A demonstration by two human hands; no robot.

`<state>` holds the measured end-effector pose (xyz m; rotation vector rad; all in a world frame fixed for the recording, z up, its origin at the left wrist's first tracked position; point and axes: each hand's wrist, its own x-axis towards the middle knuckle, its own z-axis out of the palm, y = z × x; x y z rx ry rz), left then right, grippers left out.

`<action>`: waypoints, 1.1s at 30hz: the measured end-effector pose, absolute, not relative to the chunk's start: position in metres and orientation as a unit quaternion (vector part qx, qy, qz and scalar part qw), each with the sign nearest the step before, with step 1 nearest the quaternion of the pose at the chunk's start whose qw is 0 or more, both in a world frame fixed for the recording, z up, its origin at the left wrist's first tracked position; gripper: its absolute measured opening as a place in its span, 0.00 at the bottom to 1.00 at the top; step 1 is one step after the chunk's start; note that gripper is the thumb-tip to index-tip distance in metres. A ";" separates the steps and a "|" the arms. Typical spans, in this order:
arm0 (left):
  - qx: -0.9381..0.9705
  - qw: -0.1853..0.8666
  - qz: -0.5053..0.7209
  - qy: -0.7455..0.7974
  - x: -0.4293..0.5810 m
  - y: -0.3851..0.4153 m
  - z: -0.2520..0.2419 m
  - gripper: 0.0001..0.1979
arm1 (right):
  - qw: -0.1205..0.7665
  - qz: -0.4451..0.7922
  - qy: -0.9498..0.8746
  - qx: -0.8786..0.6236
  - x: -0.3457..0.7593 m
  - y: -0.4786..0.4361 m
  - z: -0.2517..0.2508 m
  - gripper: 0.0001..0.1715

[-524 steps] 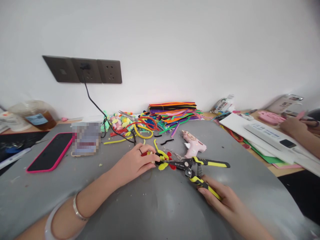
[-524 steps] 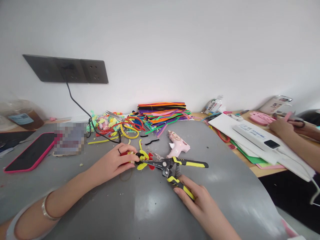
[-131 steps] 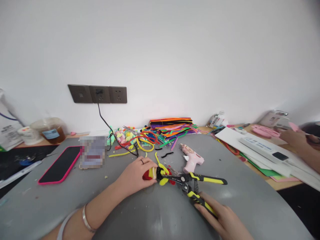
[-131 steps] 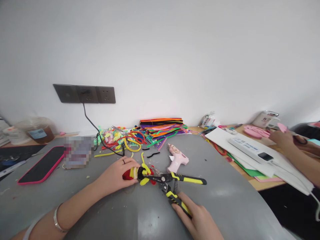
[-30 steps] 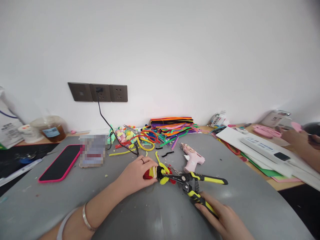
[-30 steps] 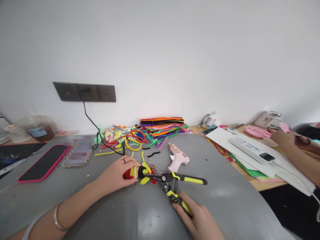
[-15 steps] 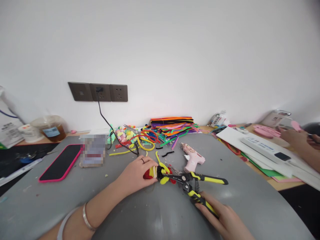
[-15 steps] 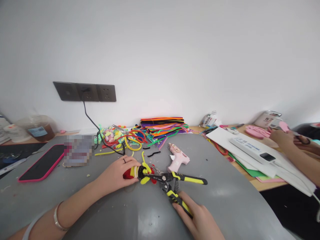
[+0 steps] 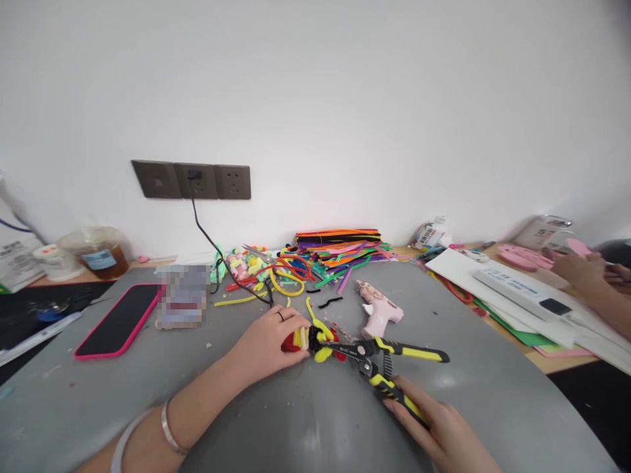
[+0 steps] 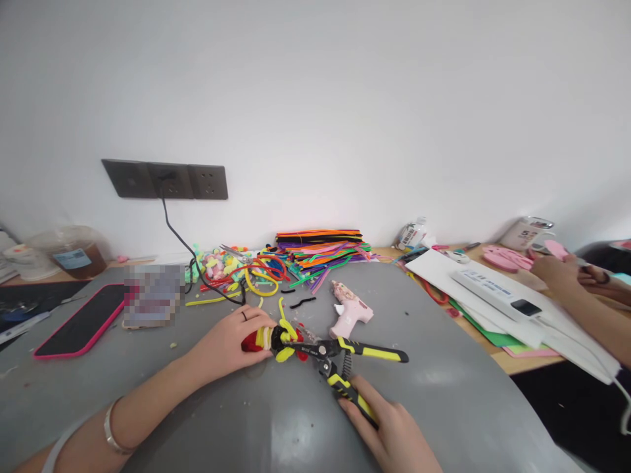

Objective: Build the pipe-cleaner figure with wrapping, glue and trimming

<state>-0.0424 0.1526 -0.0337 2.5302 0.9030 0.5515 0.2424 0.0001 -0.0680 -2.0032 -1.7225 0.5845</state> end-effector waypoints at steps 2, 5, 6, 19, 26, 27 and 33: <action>0.904 0.196 0.198 0.322 -0.042 0.152 -0.034 0.19 | 0.211 0.216 -0.626 -0.719 0.242 0.000 -0.068 0.27; 0.905 0.194 0.201 0.321 -0.042 0.152 -0.034 0.19 | 0.202 0.231 -0.626 -0.717 0.243 0.001 -0.067 0.27; 0.905 0.194 0.202 0.320 -0.042 0.152 -0.035 0.19 | 0.202 0.230 -0.625 -0.718 0.243 0.001 -0.067 0.27; 0.904 0.195 0.201 0.322 -0.043 0.152 -0.037 0.19 | 0.206 0.186 -0.624 -0.731 0.246 -0.003 -0.078 0.25; 0.904 0.193 0.203 0.323 -0.042 0.152 -0.035 0.19 | 0.179 0.208 -0.636 -0.721 0.253 -0.002 -0.084 0.25; 0.904 0.193 0.204 0.323 -0.043 0.152 -0.035 0.19 | 0.180 0.205 -0.637 -0.721 0.253 -0.002 -0.084 0.24; 0.904 0.193 0.205 0.320 -0.043 0.152 -0.036 0.19 | 0.209 0.193 -0.632 -0.721 0.248 -0.002 -0.078 0.22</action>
